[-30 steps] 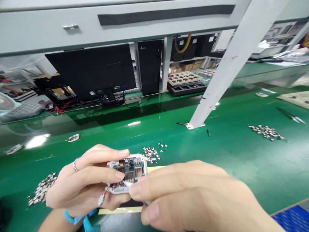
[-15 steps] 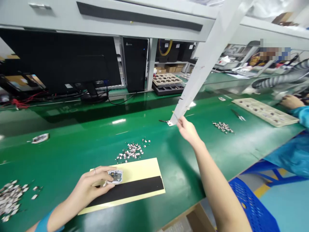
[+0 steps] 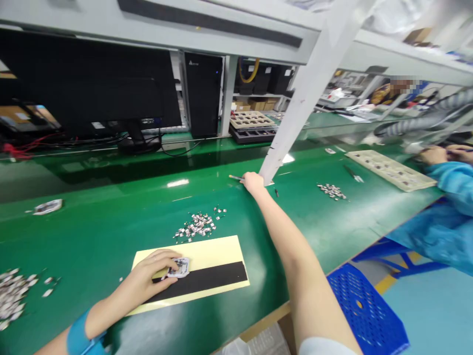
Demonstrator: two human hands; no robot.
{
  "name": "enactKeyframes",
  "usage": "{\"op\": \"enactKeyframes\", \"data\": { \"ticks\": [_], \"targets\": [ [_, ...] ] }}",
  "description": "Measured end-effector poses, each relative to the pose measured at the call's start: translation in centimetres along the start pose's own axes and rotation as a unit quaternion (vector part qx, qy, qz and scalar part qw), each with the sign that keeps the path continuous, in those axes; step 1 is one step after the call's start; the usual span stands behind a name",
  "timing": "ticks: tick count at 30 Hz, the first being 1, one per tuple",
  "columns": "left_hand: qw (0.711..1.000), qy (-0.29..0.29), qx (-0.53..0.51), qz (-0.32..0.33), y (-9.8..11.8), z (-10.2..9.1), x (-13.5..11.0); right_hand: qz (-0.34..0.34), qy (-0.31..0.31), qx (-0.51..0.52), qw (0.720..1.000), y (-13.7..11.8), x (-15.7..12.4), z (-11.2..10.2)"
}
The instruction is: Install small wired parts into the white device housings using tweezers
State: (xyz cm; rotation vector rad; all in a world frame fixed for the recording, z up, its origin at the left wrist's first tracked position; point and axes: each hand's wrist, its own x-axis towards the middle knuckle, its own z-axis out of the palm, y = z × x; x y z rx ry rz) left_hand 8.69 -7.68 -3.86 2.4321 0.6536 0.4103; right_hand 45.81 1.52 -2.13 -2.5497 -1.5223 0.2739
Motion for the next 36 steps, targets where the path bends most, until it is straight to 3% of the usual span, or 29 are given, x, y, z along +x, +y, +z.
{"op": "enactKeyframes", "data": {
  "ticks": [5, 9, 15, 19, 21, 23, 26, 30, 34, 36],
  "targets": [
    [1.0, -0.024, 0.0, 0.019, 0.0, -2.0, 0.6, -0.026, 0.01, 0.113, 0.993, -0.8, -1.1, 0.2],
    [0.996, 0.028, 0.087, -0.013, -1.7, -3.1, 2.5, -0.069, -0.016, 0.26, 0.963, -1.8, -6.1, 0.8],
    [0.994, 0.019, 0.109, -0.014, -3.6, -1.5, 5.0, -0.163, -0.217, 0.391, 0.88, -5.0, -15.7, 1.4],
    [0.993, 0.031, 0.113, -0.006, -3.8, -0.8, 5.3, -0.148, -0.364, 0.475, 0.787, -6.2, -18.3, 2.9],
    [0.993, 0.037, 0.116, -0.007, -3.8, -0.7, 5.2, -0.122, -0.4, 0.481, 0.77, -6.3, -18.8, 4.0],
    [0.992, 0.042, 0.121, -0.013, -4.0, -0.9, 5.1, -0.115, -0.405, 0.465, 0.779, -6.3, -19.1, 5.0],
    [0.99, 0.055, 0.129, -0.03, -4.3, -1.7, 4.9, -0.122, -0.35, 0.435, 0.82, -6.4, -19.2, 5.8],
    [0.985, 0.108, 0.12, -0.059, -4.3, -3.7, 4.1, -0.148, -0.323, 0.406, 0.842, -6.8, -19.0, 4.9],
    [0.984, 0.144, 0.069, -0.085, -2.4, -4.9, 1.5, -0.26, -0.257, 0.269, 0.891, -7.7, -19.2, 2.6],
    [0.989, 0.126, 0.059, -0.047, -0.9, -4.2, -0.6, -0.331, -0.24, 0.195, 0.891, -8.3, -19.2, 2.1]
  ]
}}
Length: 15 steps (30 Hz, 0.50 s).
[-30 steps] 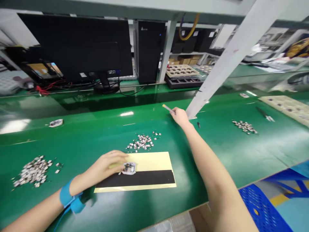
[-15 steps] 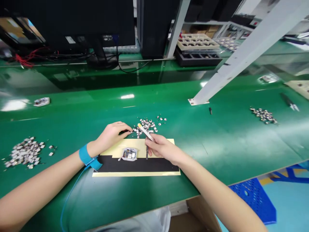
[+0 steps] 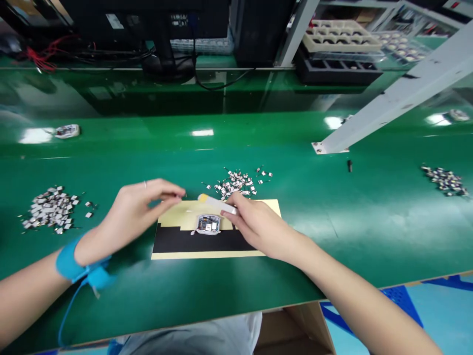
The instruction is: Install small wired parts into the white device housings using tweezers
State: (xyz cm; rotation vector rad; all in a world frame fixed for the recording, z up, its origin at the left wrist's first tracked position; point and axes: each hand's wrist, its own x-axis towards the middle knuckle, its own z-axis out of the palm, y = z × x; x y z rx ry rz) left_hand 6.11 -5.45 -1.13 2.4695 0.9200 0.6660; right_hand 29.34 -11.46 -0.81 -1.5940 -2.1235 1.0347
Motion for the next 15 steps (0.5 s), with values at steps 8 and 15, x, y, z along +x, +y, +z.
{"op": "enactKeyframes", "data": {
  "ticks": [8, 15],
  "targets": [
    [0.972, -0.202, 0.076, 0.091, 3.1, 3.6, -5.7, -0.033, -0.072, -0.047, 0.996, -0.2, 0.4, 0.8],
    [0.993, -0.113, -0.004, 0.018, 1.3, 4.7, -4.7, 0.03, -0.119, 0.062, 0.99, -0.9, -1.5, 1.0]
  ]
}}
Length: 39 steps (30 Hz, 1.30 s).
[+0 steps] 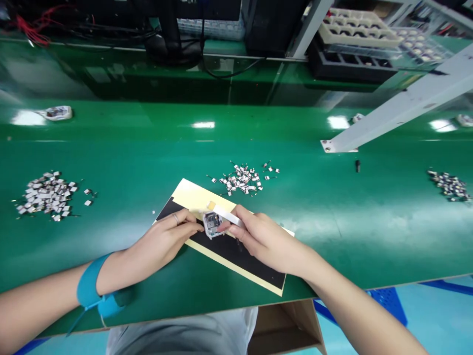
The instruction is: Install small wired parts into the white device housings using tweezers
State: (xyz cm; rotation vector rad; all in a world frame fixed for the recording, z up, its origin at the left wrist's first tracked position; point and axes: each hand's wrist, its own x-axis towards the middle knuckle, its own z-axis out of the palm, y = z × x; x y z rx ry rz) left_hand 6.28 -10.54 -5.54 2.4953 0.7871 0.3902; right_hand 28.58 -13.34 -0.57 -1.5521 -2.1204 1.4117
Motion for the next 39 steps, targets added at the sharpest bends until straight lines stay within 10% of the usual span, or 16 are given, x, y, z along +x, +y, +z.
{"op": "enactKeyframes", "data": {
  "ticks": [16, 28, 39],
  "targets": [
    [0.972, -0.012, 0.226, 0.057, 2.0, -0.1, -3.3, 0.039, 0.044, -0.071, 0.996, -4.0, 0.9, 6.0],
    [0.966, -0.021, 0.235, 0.108, 1.6, -0.9, -4.9, -0.139, -0.015, -0.309, 0.941, -3.1, 2.2, 3.5],
    [0.984, -0.053, 0.15, 0.084, 2.2, -2.1, -6.1, 0.017, 0.127, -0.196, 0.972, -4.2, 3.7, 4.9]
  ]
}}
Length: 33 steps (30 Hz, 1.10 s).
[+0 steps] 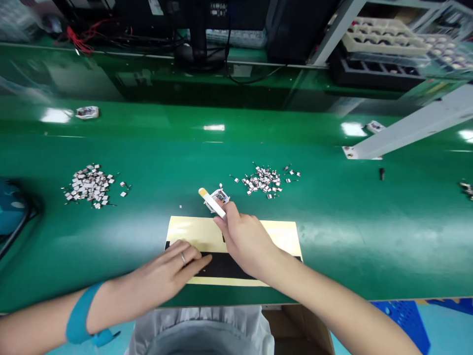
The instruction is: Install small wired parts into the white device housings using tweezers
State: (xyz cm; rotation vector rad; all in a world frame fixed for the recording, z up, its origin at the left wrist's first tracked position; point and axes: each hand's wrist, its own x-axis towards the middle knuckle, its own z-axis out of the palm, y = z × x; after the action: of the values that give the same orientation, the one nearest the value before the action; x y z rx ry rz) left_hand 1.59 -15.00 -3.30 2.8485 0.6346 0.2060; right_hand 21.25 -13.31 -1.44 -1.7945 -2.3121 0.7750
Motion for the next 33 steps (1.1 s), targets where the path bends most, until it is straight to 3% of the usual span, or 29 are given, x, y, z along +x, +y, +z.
{"op": "enactKeyframes", "data": {
  "ticks": [3, 6, 12, 18, 21, 24, 29, 33],
  "targets": [
    [0.993, 0.056, -0.095, -0.048, -1.8, -1.0, 0.7, -0.03, 0.023, 0.08, 0.996, 1.6, 0.5, -2.1],
    [0.989, 0.105, -0.091, -0.051, -3.8, -1.4, 3.2, -0.066, 0.045, 0.099, 0.992, 3.7, 2.0, -4.0],
    [0.99, 0.048, 0.132, -0.033, -5.6, 0.0, 7.6, -0.064, 0.058, 0.154, 0.984, 5.6, 3.5, -4.7],
    [0.993, 0.046, 0.087, 0.058, -7.3, -0.5, 8.1, -0.055, 0.085, 0.18, 0.978, 6.7, 2.3, -3.8],
    [0.995, 0.058, 0.042, 0.063, -7.3, -0.9, 8.1, -0.037, 0.111, 0.135, 0.984, 7.1, 1.8, -3.5],
    [0.995, 0.092, 0.01, 0.035, -6.4, -0.9, 7.9, -0.068, 0.124, 0.004, 0.99, 7.1, 1.0, -3.7],
    [0.996, 0.081, 0.006, 0.04, -5.9, 0.0, 7.4, -0.059, 0.108, -0.26, 0.958, 7.8, -1.3, -4.0],
    [0.994, 0.101, -0.003, 0.047, -6.4, 0.6, 7.2, -0.037, 0.041, -0.219, 0.974, 8.6, -2.6, -3.0]
  ]
}}
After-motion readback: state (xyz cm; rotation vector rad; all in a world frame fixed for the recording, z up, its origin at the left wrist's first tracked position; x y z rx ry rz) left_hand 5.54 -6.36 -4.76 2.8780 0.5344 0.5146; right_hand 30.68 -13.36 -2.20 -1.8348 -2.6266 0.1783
